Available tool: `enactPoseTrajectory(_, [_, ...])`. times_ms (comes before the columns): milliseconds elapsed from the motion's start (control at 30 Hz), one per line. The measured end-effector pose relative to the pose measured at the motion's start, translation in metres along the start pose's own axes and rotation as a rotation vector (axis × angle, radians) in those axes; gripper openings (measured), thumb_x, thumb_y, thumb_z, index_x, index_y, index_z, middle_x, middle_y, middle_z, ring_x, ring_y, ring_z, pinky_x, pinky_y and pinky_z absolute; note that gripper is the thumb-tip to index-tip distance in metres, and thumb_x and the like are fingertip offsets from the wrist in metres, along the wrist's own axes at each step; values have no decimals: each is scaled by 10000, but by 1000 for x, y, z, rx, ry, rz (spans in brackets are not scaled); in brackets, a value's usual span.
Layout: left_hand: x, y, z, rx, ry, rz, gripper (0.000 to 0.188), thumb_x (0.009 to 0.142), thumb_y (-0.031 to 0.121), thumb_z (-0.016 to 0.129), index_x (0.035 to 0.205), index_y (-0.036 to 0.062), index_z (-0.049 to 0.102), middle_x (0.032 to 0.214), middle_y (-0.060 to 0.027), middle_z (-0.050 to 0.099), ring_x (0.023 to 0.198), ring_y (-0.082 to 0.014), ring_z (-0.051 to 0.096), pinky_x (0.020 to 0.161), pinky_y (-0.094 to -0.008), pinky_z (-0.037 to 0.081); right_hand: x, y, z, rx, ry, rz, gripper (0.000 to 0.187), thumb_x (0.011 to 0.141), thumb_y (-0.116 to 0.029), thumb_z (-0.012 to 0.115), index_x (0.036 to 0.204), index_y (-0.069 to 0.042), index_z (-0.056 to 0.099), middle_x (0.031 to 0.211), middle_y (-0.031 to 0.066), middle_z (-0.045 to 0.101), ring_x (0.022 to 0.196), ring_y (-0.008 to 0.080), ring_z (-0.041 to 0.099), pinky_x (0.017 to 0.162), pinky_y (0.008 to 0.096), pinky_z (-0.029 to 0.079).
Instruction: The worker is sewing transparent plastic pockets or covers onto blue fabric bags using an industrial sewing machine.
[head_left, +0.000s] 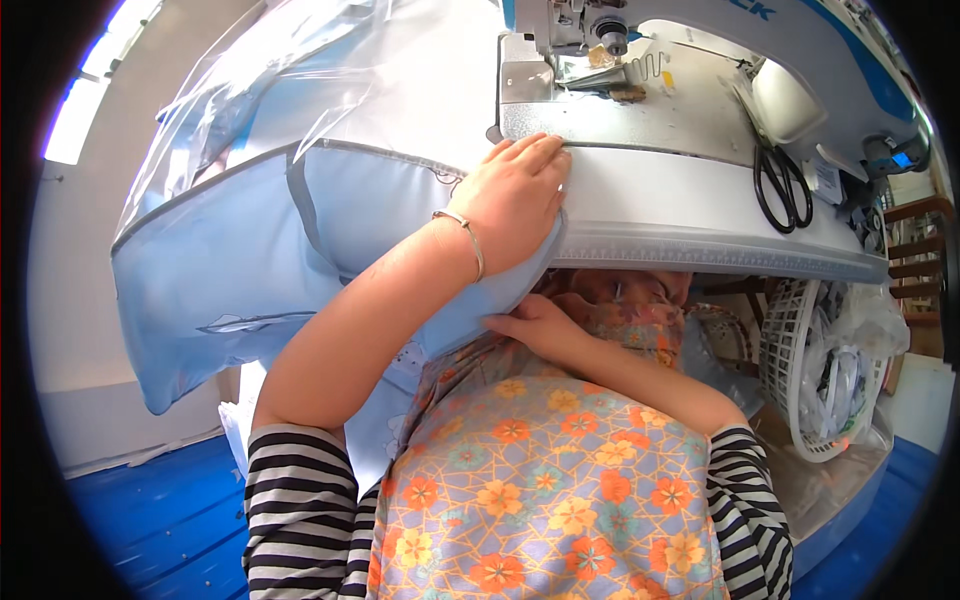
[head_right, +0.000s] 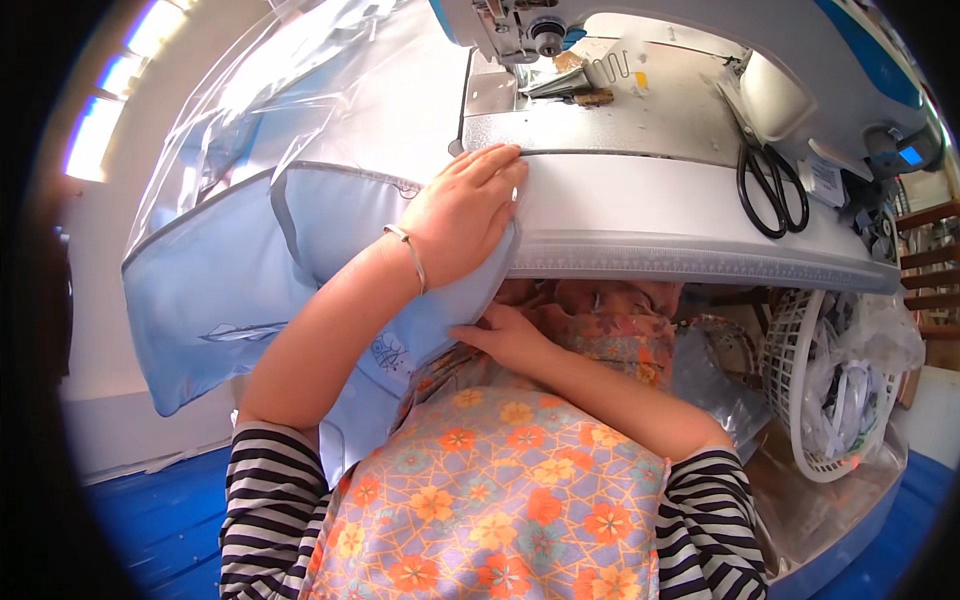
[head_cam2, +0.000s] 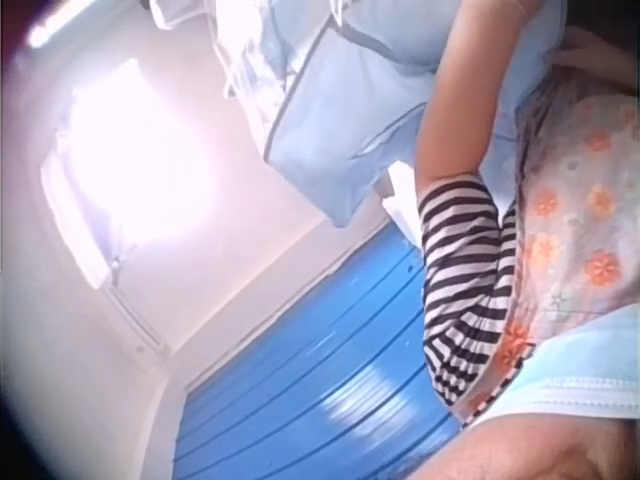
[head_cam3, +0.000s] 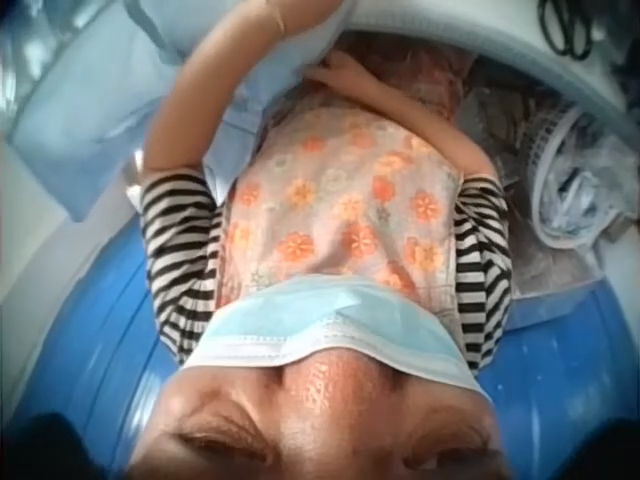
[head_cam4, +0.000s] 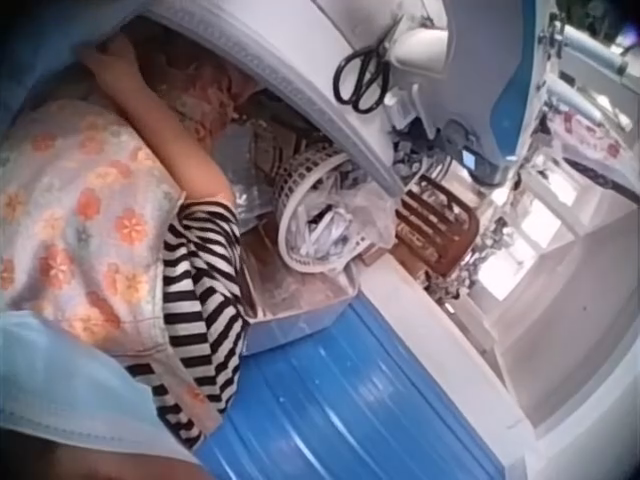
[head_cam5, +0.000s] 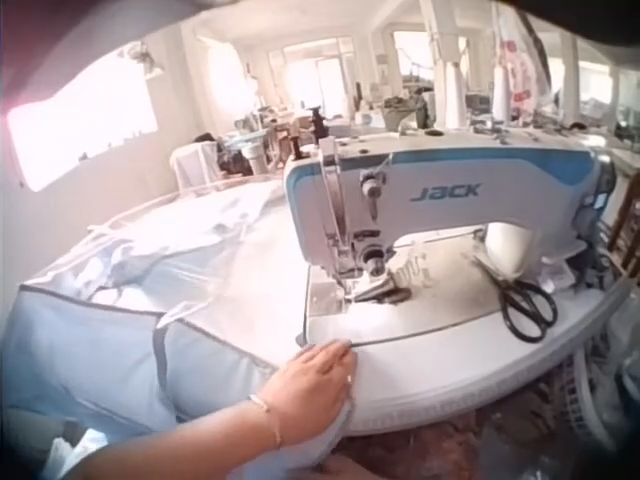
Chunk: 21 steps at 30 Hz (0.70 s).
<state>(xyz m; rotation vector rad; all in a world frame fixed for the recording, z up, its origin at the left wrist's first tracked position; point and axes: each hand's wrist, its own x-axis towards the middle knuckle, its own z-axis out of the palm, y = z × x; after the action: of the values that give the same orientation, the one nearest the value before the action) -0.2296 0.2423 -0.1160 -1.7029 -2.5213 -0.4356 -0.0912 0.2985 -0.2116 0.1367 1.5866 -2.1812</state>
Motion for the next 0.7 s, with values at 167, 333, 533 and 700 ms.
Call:
enactPoseTrajectory(167, [15, -11, -4, 107, 6, 54, 343, 881, 129, 484, 1190, 15, 578, 1266, -129, 548, 1239, -260, 473, 1042, -388, 366, 7, 3, 6, 76, -8, -136, 220, 967, -152, 533, 1121, -10, 602, 1007, 13, 638, 920, 93, 590, 819, 286, 502])
enactPoseTrajectory(333, [26, -19, -8, 62, -17, 65, 327, 881, 140, 475, 1161, 19, 592, 1216, -97, 585, 1187, -241, 518, 997, -385, 397, -12, -19, 7, 345, 64, -195, 265, 979, -137, 512, 1211, -12, 536, 1105, 32, 615, 953, 104, 585, 857, 290, 490])
enactPoseTrajectory(533, [44, -29, -2, 78, -70, 14, 382, 858, 117, 525, 1229, 33, 562, 1298, -145, 542, 1231, -280, 492, 1031, -403, 373, -17, -39, 5, 381, 99, -134, 288, 987, -142, 506, 1248, -20, 496, 1133, 41, 608, 992, 128, 585, 883, 303, 487])
enactPoseTrajectory(700, [54, -41, 4, 261, 101, 59, 314, 873, 161, 501, 1140, 32, 602, 1126, -98, 605, 1126, -244, 540, 970, -383, 409, -17, -32, 4, 279, 77, -107, 295, 979, -150, 528, 1242, -22, 497, 1124, 33, 609, 988, 121, 583, 872, 293, 485])
